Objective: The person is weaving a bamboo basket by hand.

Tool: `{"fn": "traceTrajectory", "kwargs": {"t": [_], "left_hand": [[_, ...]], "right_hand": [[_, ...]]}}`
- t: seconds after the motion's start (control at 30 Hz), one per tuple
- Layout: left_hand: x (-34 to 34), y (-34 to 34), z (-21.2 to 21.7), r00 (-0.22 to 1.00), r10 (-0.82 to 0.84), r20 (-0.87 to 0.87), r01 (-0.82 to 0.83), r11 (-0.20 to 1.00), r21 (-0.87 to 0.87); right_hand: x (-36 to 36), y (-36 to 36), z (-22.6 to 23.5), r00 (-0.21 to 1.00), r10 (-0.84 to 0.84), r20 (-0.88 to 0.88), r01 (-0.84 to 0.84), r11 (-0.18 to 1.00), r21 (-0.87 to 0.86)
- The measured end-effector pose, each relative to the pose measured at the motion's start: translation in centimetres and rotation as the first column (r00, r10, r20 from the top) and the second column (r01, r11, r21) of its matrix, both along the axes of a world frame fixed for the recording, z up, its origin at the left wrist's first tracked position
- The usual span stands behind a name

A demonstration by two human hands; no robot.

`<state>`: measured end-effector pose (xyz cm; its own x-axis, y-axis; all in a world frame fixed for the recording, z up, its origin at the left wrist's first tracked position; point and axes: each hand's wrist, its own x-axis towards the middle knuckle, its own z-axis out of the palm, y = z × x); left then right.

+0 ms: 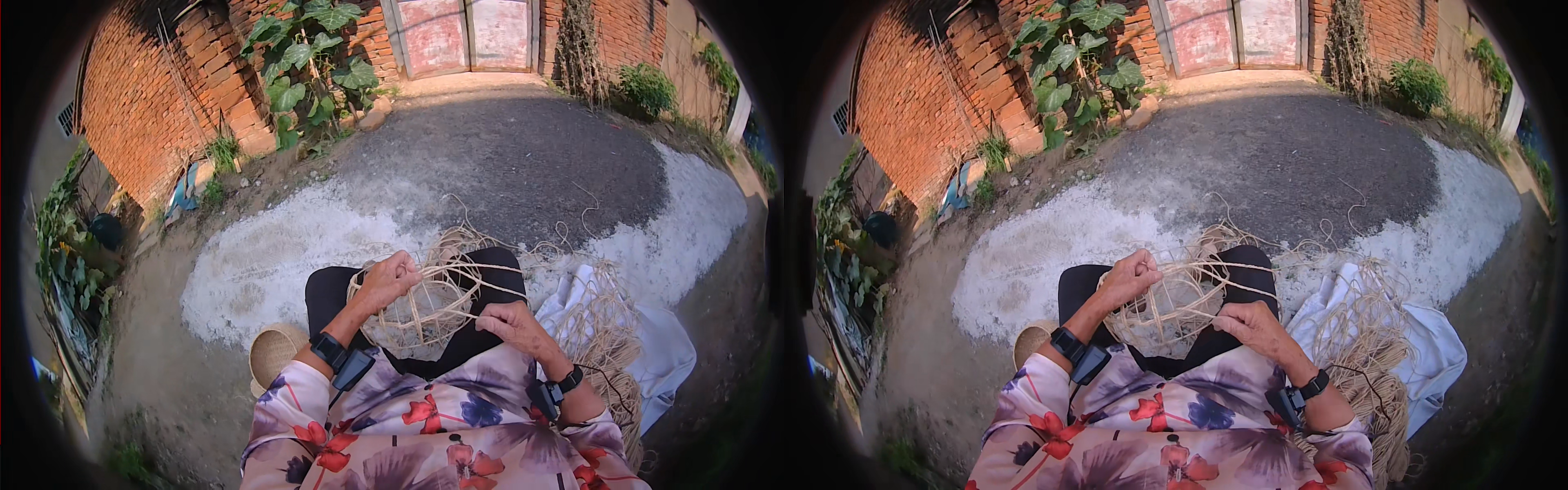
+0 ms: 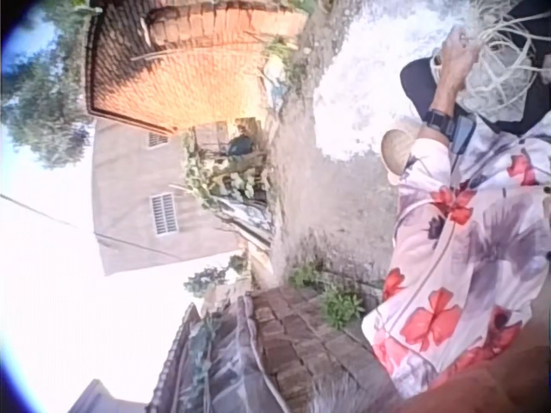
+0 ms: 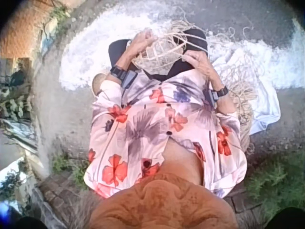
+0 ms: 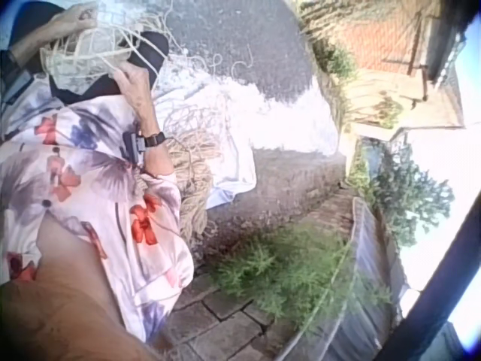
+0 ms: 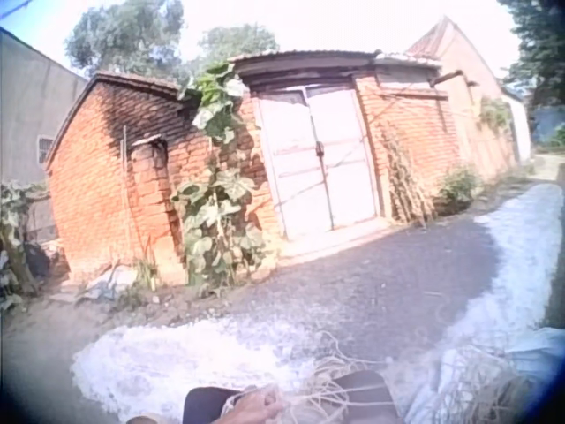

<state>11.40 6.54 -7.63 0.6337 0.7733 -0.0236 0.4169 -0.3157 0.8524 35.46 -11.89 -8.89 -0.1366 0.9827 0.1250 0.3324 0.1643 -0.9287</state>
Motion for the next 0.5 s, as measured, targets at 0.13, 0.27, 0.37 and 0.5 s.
{"fn": "traceTrajectory", "kwargs": {"t": [0.13, 0.27, 0.37, 0.5], "left_hand": [[0.0, -0.3, 0.1, 0.999, -0.007, -0.038, 0.009, 0.999, 0.041], [0.1, -0.1, 0.0, 0.998, -0.034, -0.049, 0.038, 0.995, 0.092], [0.0, 0.0, -0.2, 0.999, -0.037, -0.036, 0.040, 0.995, 0.092], [0.1, 0.5, -0.2, 0.996, -0.075, -0.048, 0.075, 0.997, -0.006]], "right_hand": [[14.5, -5.5, -5.7, 0.647, -0.675, 0.356, 0.681, 0.721, 0.127], [29.3, -19.0, -12.4, -0.197, -0.717, 0.668, 0.941, 0.054, 0.335], [33.5, -27.0, -18.1, -0.294, -0.705, 0.646, 0.922, -0.032, 0.385], [29.7, -24.0, -20.1, 0.074, -0.516, 0.853, 0.974, 0.223, 0.051]]}}
